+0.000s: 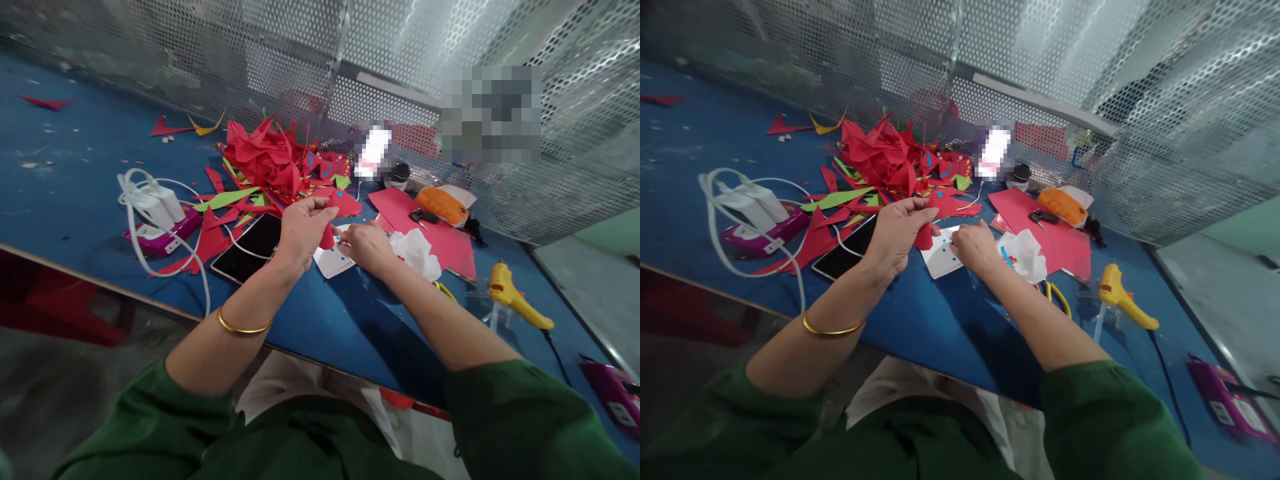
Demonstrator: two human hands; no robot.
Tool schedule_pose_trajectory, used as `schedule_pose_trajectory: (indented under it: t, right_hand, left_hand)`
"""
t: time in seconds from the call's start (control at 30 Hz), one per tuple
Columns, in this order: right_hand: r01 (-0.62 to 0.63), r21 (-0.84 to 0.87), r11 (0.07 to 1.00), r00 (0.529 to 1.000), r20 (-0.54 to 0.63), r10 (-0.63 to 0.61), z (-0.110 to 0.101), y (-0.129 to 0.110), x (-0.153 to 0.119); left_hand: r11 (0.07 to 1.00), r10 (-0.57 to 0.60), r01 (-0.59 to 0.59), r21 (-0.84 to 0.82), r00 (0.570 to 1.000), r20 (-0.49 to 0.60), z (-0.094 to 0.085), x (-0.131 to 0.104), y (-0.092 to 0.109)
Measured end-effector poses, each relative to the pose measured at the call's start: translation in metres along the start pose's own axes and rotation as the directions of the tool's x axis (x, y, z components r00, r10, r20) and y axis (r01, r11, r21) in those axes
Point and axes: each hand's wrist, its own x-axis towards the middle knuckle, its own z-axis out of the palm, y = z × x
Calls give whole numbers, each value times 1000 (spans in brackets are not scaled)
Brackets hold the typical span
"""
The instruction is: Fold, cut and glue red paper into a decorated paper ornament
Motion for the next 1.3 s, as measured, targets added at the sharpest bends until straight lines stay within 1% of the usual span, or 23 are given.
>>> schedule_pose_trajectory:
  t: [0.23,0.43,0.6,0.7,0.77,0.83,0.87,0.93,1.0,1.07,1.13,1.17,1.23,1.27,1.3]
  right_hand:
    - [17,-64,998,1000,-9,-18,7,-1,6]
    - [30,-91,995,1000,-1,-30,5,-6,8]
    - [22,-79,997,1000,-17,-23,4,-10,7]
    - [-24,-55,998,998,-55,21,2,-7,5]
    - [-77,-43,996,993,-97,72,-3,-2,2]
    - [-153,35,988,972,-175,157,-12,4,-5]
    - [-195,117,974,950,-225,217,-18,7,-10]
    - [-243,358,902,876,-319,362,-31,12,-22]
    - [-199,599,776,789,-371,489,-42,15,-36]
    - [-113,763,636,717,-381,584,-50,13,-50]
    - [-36,882,470,659,-333,675,-54,8,-64]
    - [-6,929,370,639,-282,716,-54,6,-71]
    - [40,985,166,630,-154,761,-51,0,-82]
    - [54,994,91,634,-105,766,-48,-3,-86]
    - [59,997,43,640,-71,765,-45,-5,-90]
  left_hand:
    - [1000,12,-12,-12,1000,15,0,-2,1]
    - [1000,14,-14,-22,1000,18,0,-2,1]
    - [999,6,-6,-40,1000,8,1,-1,1]
    - [999,2,-2,-38,1000,1,1,-1,1]
    - [1000,-8,8,-28,1000,0,1,-2,1]
    - [1000,-17,17,-11,1000,3,0,-2,0]
    - [1000,-17,17,-1,1000,7,0,-2,0]
    - [1000,-18,17,23,1000,23,1,-3,-1]
    - [999,-27,25,48,998,52,3,-5,-3]
    - [998,-41,35,59,994,100,6,-10,-5]
    - [997,-55,47,54,984,167,9,-17,-6]
    - [997,-67,58,52,977,204,10,-20,-7]
    - [994,-100,86,62,957,272,13,-26,-7]
    - [993,-115,98,72,948,296,14,-29,-7]
    - [991,-124,103,82,942,311,14,-31,-7]
